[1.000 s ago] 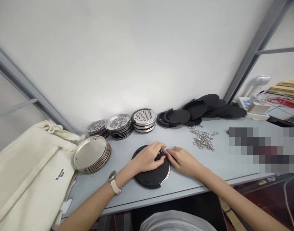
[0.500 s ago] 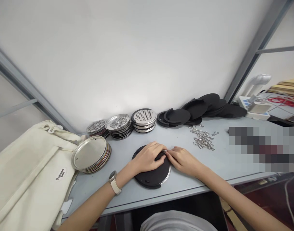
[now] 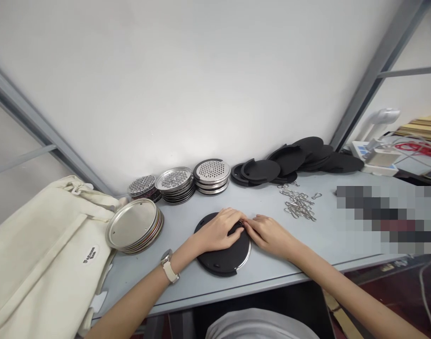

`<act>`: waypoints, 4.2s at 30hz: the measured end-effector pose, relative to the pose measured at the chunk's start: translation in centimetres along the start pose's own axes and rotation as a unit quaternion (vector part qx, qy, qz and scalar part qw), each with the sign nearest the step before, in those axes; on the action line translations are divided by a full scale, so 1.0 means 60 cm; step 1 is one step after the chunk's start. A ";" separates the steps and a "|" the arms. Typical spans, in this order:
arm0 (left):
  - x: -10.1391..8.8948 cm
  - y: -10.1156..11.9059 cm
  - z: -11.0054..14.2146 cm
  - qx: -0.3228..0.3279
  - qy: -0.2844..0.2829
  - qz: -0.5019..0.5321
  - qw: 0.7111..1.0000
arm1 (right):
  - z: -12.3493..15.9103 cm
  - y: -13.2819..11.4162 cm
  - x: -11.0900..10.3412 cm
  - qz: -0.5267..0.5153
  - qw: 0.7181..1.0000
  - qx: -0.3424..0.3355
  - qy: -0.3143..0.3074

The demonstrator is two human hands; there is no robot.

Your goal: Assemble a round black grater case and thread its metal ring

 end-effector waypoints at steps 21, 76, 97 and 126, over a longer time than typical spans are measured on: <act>-0.001 0.000 0.000 0.004 -0.002 0.006 1.000 | -0.001 0.001 0.004 0.011 1.000 -0.002 -0.003; 0.003 -0.013 0.001 -0.003 -0.001 0.080 0.997 | 0.000 0.004 0.002 -0.017 1.000 0.006 -0.014; 0.000 -0.003 0.001 0.012 0.009 0.062 0.998 | 0.001 0.011 -0.001 -0.024 0.999 0.013 0.024; -0.003 -0.010 0.001 -0.018 0.008 -0.013 1.000 | 0.001 0.002 0.005 -0.011 1.000 0.014 0.005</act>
Point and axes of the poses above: each hand's wrist, its own z-axis away from the middle knuckle, its own x-axis out of the palm, y = z × x, the point moved 5 cm from there along -z, towards the middle knuckle, and after that the axes turned 7 degrees about -y, right-handed, at the moved point
